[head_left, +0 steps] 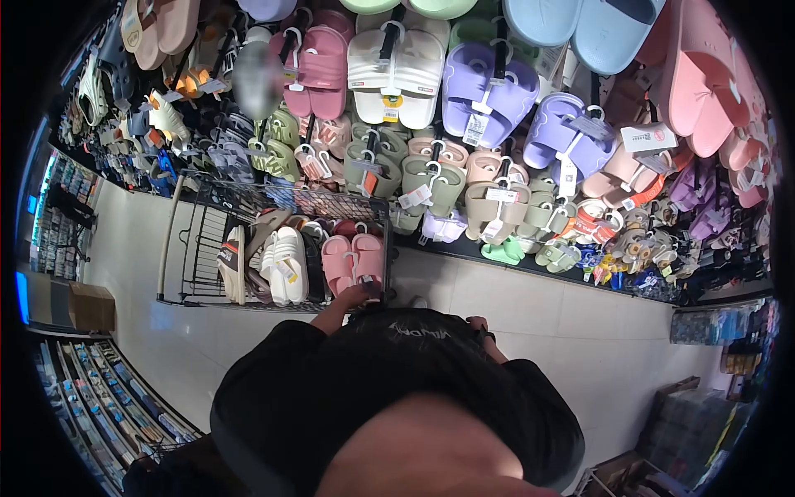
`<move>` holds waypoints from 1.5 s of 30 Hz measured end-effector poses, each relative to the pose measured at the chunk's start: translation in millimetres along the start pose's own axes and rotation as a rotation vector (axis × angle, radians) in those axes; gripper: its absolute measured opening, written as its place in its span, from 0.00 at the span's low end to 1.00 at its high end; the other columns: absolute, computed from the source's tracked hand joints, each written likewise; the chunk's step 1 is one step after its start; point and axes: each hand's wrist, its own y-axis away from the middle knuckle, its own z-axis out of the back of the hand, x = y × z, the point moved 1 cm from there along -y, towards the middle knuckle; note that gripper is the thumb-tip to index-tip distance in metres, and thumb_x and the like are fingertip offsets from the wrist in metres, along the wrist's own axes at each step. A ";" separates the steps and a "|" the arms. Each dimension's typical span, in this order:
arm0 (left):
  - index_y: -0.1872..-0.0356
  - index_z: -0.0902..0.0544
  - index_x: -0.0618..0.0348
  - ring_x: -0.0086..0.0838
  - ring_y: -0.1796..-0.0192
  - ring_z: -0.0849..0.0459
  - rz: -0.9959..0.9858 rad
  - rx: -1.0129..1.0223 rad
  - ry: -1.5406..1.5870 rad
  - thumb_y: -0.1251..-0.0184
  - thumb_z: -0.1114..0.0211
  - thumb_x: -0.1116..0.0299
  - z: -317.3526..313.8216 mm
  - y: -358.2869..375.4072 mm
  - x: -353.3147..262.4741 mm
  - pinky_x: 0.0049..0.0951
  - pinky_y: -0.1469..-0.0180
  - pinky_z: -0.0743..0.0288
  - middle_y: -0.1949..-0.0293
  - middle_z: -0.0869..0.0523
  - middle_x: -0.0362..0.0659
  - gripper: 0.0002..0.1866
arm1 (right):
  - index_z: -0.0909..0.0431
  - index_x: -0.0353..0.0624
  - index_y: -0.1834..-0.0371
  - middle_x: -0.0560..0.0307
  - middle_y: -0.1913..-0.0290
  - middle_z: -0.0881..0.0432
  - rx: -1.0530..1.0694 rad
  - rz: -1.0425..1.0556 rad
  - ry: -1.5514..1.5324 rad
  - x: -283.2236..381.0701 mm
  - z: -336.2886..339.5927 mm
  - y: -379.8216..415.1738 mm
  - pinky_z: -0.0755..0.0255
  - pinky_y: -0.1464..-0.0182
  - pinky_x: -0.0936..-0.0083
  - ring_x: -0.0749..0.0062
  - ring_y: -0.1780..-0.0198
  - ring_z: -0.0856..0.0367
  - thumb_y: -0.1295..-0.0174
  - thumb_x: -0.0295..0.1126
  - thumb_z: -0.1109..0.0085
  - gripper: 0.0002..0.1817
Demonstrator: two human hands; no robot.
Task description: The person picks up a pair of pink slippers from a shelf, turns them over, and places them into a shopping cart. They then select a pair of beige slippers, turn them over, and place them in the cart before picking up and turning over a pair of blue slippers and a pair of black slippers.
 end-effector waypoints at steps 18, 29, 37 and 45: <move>0.59 0.12 0.58 0.46 0.55 0.14 0.440 -0.110 0.397 0.45 0.37 0.44 -11.4 4.2 37.4 0.39 0.48 0.22 0.60 0.12 0.55 0.26 | 0.15 0.49 0.52 0.48 0.50 0.16 -0.061 0.022 -0.069 -62.2 -95.2 -71.1 0.24 0.45 0.62 0.54 0.47 0.18 0.40 0.41 0.45 0.17; 0.58 0.12 0.50 0.46 0.54 0.14 0.203 -0.075 0.154 0.42 0.37 0.46 6.1 26.8 21.3 0.39 0.48 0.22 0.59 0.13 0.56 0.21 | 0.16 0.50 0.51 0.48 0.51 0.16 -0.129 0.094 0.007 -53.6 -88.6 -59.0 0.25 0.42 0.61 0.52 0.46 0.19 0.44 0.41 0.39 0.18; 0.59 0.13 0.51 0.45 0.57 0.14 0.238 -0.005 0.168 0.41 0.39 0.46 -9.4 14.2 25.1 0.42 0.53 0.20 0.63 0.13 0.49 0.21 | 0.15 0.52 0.51 0.50 0.48 0.16 0.004 0.069 0.026 -11.6 -18.4 -17.0 0.26 0.40 0.62 0.54 0.44 0.19 0.43 0.40 0.41 0.17; 0.50 0.16 0.44 0.43 0.51 0.15 -0.079 0.078 -0.413 0.40 0.37 0.59 -25.6 -3.4 19.2 0.41 0.47 0.22 0.54 0.14 0.47 0.16 | 0.15 0.51 0.50 0.50 0.48 0.16 0.040 0.048 0.047 -0.7 -6.0 -9.8 0.27 0.39 0.63 0.55 0.44 0.19 0.42 0.41 0.42 0.18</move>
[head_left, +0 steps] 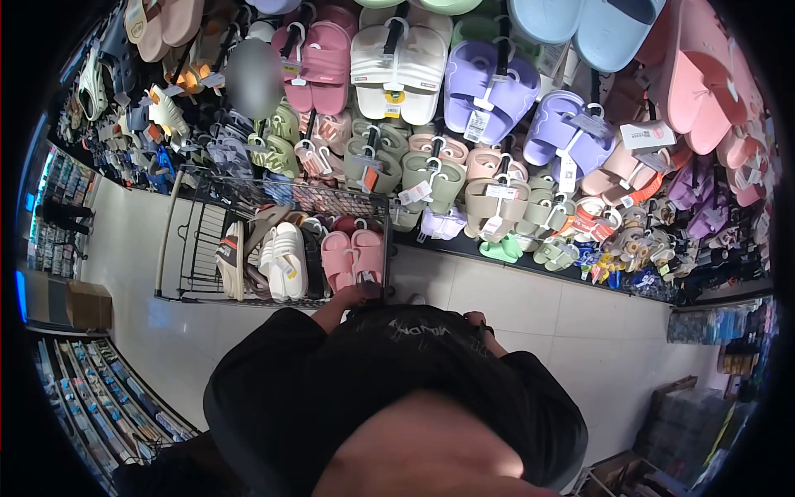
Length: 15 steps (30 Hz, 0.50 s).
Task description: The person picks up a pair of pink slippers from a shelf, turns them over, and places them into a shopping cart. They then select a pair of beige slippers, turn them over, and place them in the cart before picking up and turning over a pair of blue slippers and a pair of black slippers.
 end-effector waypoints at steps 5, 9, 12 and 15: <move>0.50 0.16 0.42 0.44 0.50 0.16 -0.053 0.000 0.020 0.41 0.37 0.58 22.4 9.2 -8.6 0.43 0.48 0.21 0.53 0.15 0.47 0.17 | 0.15 0.51 0.50 0.49 0.48 0.16 -0.023 -0.016 0.007 2.5 8.9 7.0 0.26 0.39 0.63 0.55 0.44 0.19 0.43 0.42 0.41 0.18; 0.49 0.17 0.43 0.44 0.50 0.16 -0.022 0.022 0.007 0.39 0.39 0.58 22.7 8.3 -5.7 0.42 0.48 0.22 0.52 0.15 0.48 0.17 | 0.15 0.51 0.51 0.49 0.49 0.16 -0.053 -0.032 -0.012 6.6 8.1 11.9 0.26 0.40 0.62 0.54 0.44 0.19 0.44 0.42 0.40 0.19; 0.49 0.17 0.46 0.47 0.50 0.16 0.102 -0.042 0.131 0.40 0.38 0.53 12.9 3.4 2.2 0.43 0.48 0.22 0.53 0.15 0.51 0.20 | 0.15 0.51 0.51 0.49 0.50 0.16 -0.054 -0.030 -0.008 3.9 3.1 11.6 0.26 0.40 0.62 0.54 0.44 0.19 0.44 0.42 0.40 0.18; 0.52 0.16 0.51 0.47 0.50 0.16 0.436 -0.035 0.543 0.41 0.39 0.48 24.8 6.8 0.0 0.43 0.47 0.23 0.54 0.14 0.54 0.23 | 0.15 0.51 0.52 0.49 0.50 0.15 -0.032 -0.016 0.010 0.6 -1.6 9.4 0.25 0.41 0.63 0.54 0.45 0.19 0.44 0.42 0.41 0.18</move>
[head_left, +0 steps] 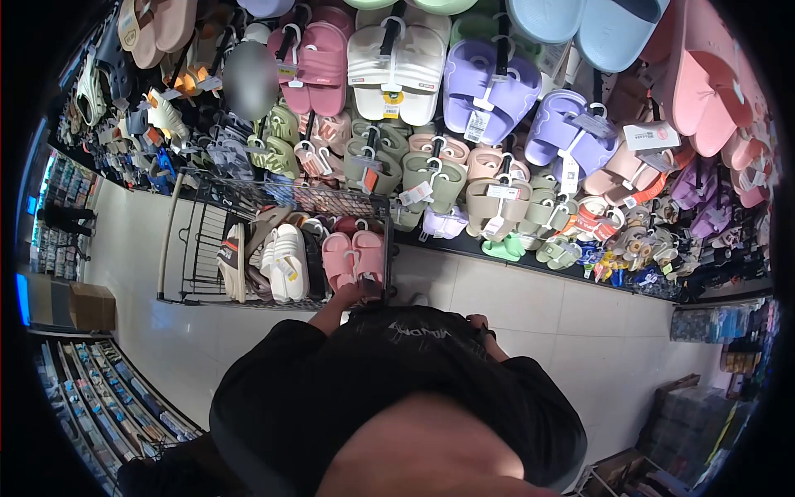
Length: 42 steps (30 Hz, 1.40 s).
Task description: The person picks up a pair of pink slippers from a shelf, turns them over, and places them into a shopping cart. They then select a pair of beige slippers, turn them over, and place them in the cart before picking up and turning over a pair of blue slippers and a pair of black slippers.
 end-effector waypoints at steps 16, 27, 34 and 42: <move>0.60 0.13 0.60 0.49 0.53 0.15 0.097 0.035 0.185 0.46 0.40 0.44 -1.4 -3.9 11.7 0.42 0.46 0.23 0.58 0.13 0.57 0.27 | 0.16 0.51 0.50 0.49 0.49 0.16 0.011 0.015 0.010 4.2 13.3 4.7 0.25 0.42 0.62 0.55 0.45 0.19 0.44 0.42 0.41 0.19; 0.62 0.12 0.60 0.50 0.54 0.15 0.025 -0.025 0.126 0.43 0.41 0.45 -0.2 -6.1 15.1 0.43 0.47 0.23 0.59 0.13 0.58 0.26 | 0.15 0.50 0.51 0.48 0.49 0.16 0.006 -0.009 -0.025 -3.2 0.9 -3.2 0.25 0.41 0.62 0.55 0.45 0.19 0.41 0.40 0.43 0.17; 0.61 0.12 0.60 0.50 0.53 0.15 0.001 -0.023 0.119 0.43 0.40 0.43 -11.1 -20.3 27.6 0.43 0.47 0.23 0.59 0.13 0.57 0.27 | 0.16 0.50 0.50 0.48 0.50 0.16 -0.007 0.000 -0.010 -1.9 3.4 -0.3 0.25 0.42 0.62 0.55 0.46 0.18 0.41 0.39 0.44 0.17; 0.54 0.14 0.57 0.49 0.49 0.16 0.033 -0.009 0.156 0.42 0.40 0.40 -1.5 -10.2 27.3 0.41 0.45 0.24 0.55 0.14 0.57 0.29 | 0.16 0.48 0.49 0.49 0.50 0.15 -0.053 0.008 -0.038 4.4 19.0 12.4 0.25 0.43 0.63 0.55 0.47 0.18 0.40 0.39 0.44 0.17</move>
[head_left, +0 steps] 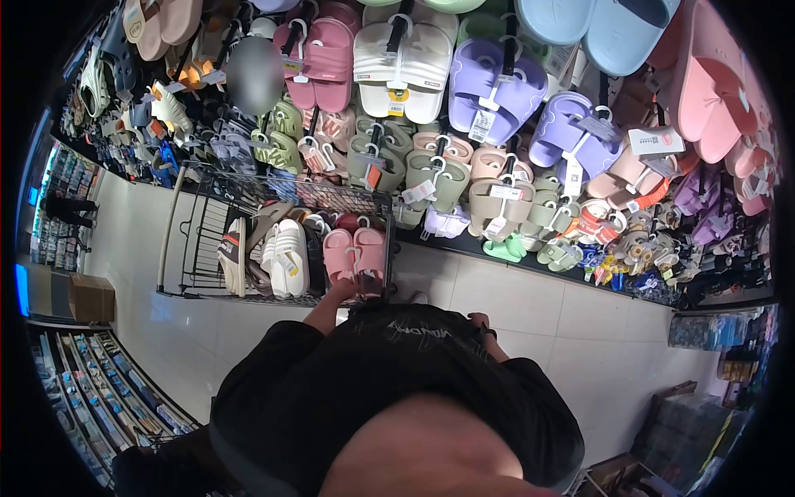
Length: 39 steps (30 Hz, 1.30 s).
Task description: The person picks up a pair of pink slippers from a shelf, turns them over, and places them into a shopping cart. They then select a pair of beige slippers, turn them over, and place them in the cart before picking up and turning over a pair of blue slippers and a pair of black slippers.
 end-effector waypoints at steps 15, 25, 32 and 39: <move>0.62 0.13 0.61 0.48 0.53 0.14 -0.082 -0.047 -0.015 0.51 0.34 0.38 -15.9 -23.3 26.9 0.42 0.48 0.23 0.59 0.13 0.58 0.31 | 0.16 0.38 0.54 0.47 0.54 0.15 -0.131 -0.194 -0.926 -74.3 -85.8 -40.8 0.21 0.50 0.69 0.59 0.54 0.14 0.43 0.37 0.41 0.18; 0.56 0.15 0.61 0.51 0.49 0.16 -0.156 0.013 -0.154 0.43 0.40 0.41 -3.7 -0.4 6.3 0.44 0.45 0.23 0.53 0.16 0.61 0.30 | 0.15 0.31 0.67 0.46 0.66 0.14 -0.308 -0.242 -1.316 -33.9 -40.7 16.3 0.19 0.59 0.69 0.56 0.64 0.13 0.48 0.27 0.37 0.10; 0.52 0.15 0.61 0.52 0.48 0.17 -0.109 0.061 -0.108 0.44 0.38 0.43 -6.5 -9.1 12.6 0.44 0.43 0.24 0.50 0.17 0.60 0.30 | 0.18 0.27 0.62 0.42 0.67 0.16 -0.222 -0.293 -1.631 -27.0 -26.8 21.0 0.19 0.64 0.60 0.49 0.66 0.14 0.46 0.26 0.38 0.12; 0.53 0.15 0.62 0.51 0.46 0.18 -0.052 0.023 -0.057 0.44 0.39 0.44 -23.3 -35.9 32.2 0.43 0.42 0.25 0.50 0.16 0.59 0.30 | 0.20 0.26 0.60 0.41 0.65 0.16 -0.232 -0.331 -1.530 -14.7 -17.9 24.9 0.19 0.66 0.59 0.49 0.67 0.14 0.47 0.26 0.38 0.14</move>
